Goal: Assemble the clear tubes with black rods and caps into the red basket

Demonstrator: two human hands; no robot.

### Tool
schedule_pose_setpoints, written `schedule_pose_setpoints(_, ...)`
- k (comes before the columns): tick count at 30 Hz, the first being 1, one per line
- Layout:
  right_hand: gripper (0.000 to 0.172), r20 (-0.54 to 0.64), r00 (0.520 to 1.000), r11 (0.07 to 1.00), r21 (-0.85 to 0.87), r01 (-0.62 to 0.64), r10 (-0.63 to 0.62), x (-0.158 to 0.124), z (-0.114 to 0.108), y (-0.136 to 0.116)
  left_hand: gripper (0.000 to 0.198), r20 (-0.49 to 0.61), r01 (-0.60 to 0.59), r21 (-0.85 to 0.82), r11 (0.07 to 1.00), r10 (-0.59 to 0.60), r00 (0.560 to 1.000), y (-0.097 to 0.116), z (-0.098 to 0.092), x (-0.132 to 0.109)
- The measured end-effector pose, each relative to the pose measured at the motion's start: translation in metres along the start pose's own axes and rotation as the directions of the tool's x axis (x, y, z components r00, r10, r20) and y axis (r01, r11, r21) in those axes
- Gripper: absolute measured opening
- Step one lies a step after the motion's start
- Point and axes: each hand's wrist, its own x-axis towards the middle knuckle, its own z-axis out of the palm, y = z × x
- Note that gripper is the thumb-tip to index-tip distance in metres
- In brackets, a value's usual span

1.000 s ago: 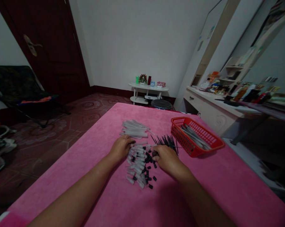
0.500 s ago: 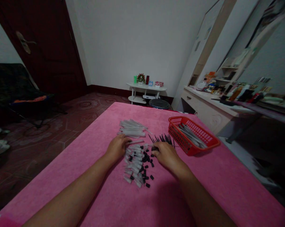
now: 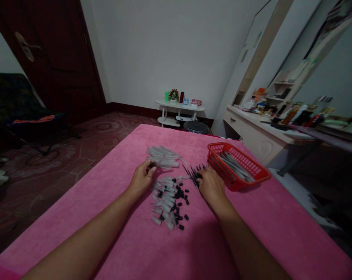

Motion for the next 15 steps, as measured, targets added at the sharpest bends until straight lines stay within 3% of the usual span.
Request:
schedule_pose_setpoints(4, 0.012, -0.021, 1.0, 1.0, 0.001, 0.007, -0.007, -0.001, 0.002, 0.002, 0.012, 0.006, -0.01, 0.03, 1.0, 0.01, 1.0, 0.001, 0.001, -0.002)
schedule_pose_setpoints(7, 0.01, -0.083, 0.996, 0.998, 0.055, 0.028, -0.023, -0.001, -0.005, -0.001, 0.017, 0.02, -0.089, 0.069, 0.994, 0.088, 0.996, 0.0, 0.0, -0.002)
schedule_pose_setpoints(11, 0.012, -0.205, 0.97, 0.945, 0.272, 0.183, -0.129, -0.004, -0.022, -0.011, 0.026, 0.071, -0.237, 0.107, 0.966, 0.23, 0.971, 0.0, -0.002, -0.002)
schedule_pose_setpoints(15, 0.015, -0.246, 0.95, 0.887, 0.37, 0.277, -0.194, -0.008, -0.035, -0.02, 0.033, 0.091, -0.243, 0.131, 0.961, 0.232, 0.968, 0.003, -0.002, -0.003)
